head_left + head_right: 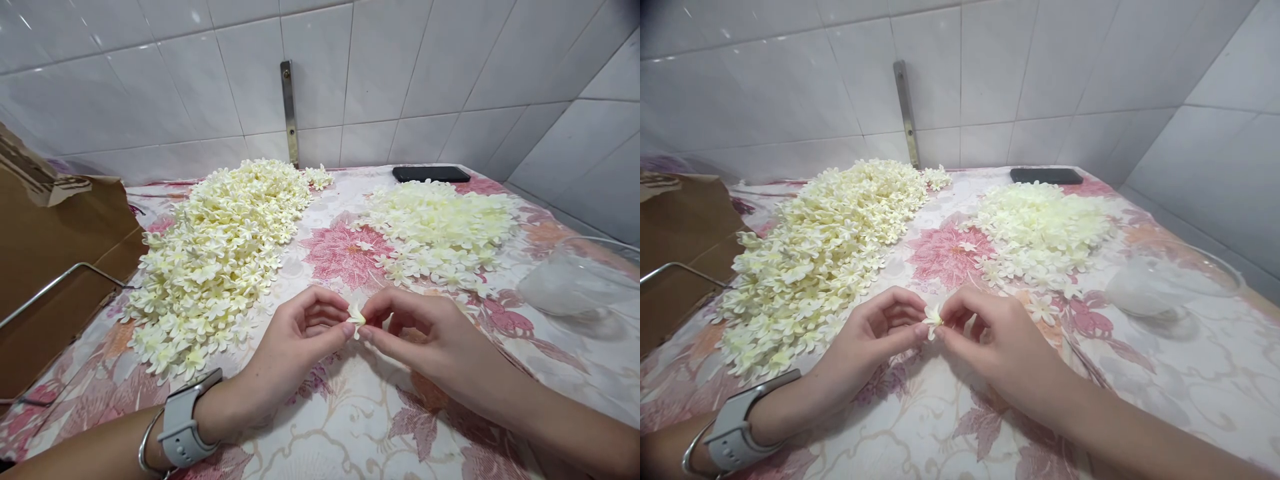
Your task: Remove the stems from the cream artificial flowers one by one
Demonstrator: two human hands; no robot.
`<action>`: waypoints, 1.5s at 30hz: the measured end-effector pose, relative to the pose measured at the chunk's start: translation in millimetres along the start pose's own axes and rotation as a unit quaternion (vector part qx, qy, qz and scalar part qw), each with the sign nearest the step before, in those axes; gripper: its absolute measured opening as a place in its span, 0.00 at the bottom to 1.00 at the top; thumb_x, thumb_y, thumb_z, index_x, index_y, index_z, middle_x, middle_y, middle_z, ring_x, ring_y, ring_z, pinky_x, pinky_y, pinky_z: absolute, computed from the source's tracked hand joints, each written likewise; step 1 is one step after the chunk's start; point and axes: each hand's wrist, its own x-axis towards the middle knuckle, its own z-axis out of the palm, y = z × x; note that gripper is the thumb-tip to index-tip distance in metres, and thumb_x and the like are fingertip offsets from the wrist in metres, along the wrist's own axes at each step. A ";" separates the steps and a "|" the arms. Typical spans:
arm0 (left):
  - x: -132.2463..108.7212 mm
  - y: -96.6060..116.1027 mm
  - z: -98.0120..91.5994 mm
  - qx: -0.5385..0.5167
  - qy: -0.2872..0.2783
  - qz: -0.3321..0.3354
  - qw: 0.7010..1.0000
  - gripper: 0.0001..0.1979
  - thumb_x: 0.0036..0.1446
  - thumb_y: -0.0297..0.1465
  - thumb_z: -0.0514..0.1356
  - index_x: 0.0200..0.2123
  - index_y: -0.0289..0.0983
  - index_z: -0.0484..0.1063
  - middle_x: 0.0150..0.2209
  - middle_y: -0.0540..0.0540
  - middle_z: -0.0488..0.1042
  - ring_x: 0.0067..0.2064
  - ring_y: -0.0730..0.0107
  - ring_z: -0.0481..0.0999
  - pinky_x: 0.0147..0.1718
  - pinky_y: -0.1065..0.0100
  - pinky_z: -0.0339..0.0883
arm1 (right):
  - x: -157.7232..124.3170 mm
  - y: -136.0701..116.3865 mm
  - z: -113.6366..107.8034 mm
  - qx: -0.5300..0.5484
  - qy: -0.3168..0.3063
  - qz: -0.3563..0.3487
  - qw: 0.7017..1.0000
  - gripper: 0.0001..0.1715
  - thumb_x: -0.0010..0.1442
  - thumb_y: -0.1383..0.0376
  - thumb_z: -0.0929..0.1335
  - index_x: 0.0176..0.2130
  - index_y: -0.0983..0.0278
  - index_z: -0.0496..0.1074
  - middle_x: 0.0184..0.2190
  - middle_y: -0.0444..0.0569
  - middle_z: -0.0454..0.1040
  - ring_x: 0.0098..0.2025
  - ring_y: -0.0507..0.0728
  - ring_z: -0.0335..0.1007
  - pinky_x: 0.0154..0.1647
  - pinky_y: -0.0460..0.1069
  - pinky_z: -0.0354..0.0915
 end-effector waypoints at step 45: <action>-6.5 8.9 -3.9 0.307 -0.087 0.076 0.945 0.16 0.60 0.32 0.53 0.20 0.36 0.63 0.21 0.53 0.61 0.26 0.74 0.61 0.27 0.71 0.54 | -2.7 -1.6 -2.7 0.232 -0.107 0.100 0.962 0.13 0.54 0.57 0.70 0.29 0.65 0.73 0.23 0.42 0.69 0.24 0.48 0.63 0.26 0.43 0.61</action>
